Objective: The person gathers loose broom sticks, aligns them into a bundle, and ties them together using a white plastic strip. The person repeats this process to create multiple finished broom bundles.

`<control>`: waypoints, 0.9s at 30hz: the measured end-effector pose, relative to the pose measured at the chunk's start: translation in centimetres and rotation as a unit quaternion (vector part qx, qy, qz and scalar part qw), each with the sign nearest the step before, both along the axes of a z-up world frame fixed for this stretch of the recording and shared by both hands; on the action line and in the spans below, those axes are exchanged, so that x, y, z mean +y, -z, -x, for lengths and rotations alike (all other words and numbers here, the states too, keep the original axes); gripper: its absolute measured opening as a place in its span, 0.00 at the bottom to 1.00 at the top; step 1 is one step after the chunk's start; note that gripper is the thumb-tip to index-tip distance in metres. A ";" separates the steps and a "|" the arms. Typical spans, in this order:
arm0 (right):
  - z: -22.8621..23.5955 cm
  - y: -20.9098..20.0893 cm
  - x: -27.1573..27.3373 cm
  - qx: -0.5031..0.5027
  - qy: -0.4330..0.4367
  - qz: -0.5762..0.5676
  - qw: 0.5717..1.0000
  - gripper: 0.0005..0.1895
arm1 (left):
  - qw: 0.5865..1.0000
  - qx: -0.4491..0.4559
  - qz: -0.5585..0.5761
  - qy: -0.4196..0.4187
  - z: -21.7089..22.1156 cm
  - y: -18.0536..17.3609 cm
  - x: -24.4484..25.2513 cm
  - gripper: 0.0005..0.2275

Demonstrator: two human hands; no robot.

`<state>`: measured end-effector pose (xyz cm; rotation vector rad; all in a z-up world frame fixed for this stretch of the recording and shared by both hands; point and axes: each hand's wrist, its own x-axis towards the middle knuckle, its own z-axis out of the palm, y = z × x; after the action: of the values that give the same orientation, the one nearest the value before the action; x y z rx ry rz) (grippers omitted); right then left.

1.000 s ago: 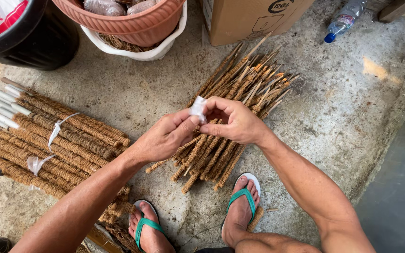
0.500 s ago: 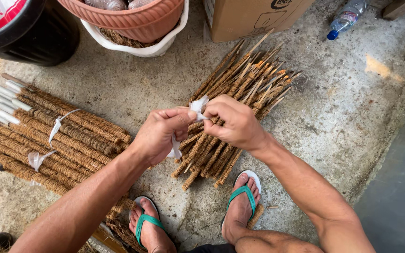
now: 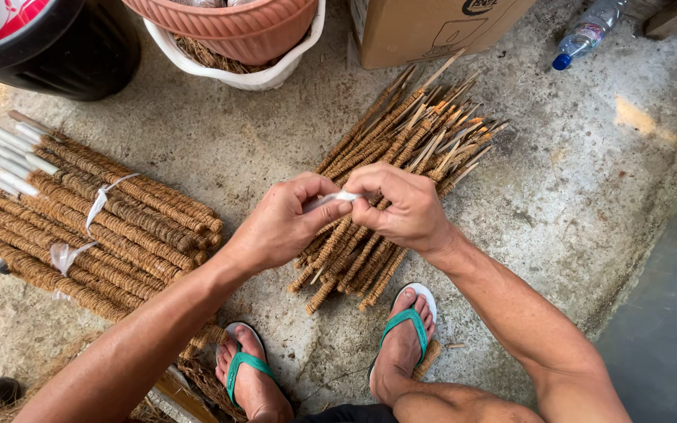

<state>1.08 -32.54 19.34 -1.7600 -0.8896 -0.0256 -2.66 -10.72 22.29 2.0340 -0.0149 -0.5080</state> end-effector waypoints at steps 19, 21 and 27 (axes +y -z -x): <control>0.4 -1.3 1.3 0.012 0.107 0.006 0.994 0.08 | 0.862 0.154 0.472 -0.100 -0.1 2.6 0.1 0.10; 0.4 -2.0 1.1 -0.046 0.069 0.006 0.997 0.14 | 0.867 0.152 0.465 -0.097 0.0 2.7 0.3 0.12; 0.4 -2.3 0.8 -0.030 0.034 0.010 0.999 0.11 | 0.911 0.122 0.385 -0.080 0.4 3.0 0.3 0.13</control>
<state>0.69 -31.75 21.68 -1.8152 -0.8754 -0.1140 -3.10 -10.40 19.24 1.1797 0.0901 -0.5417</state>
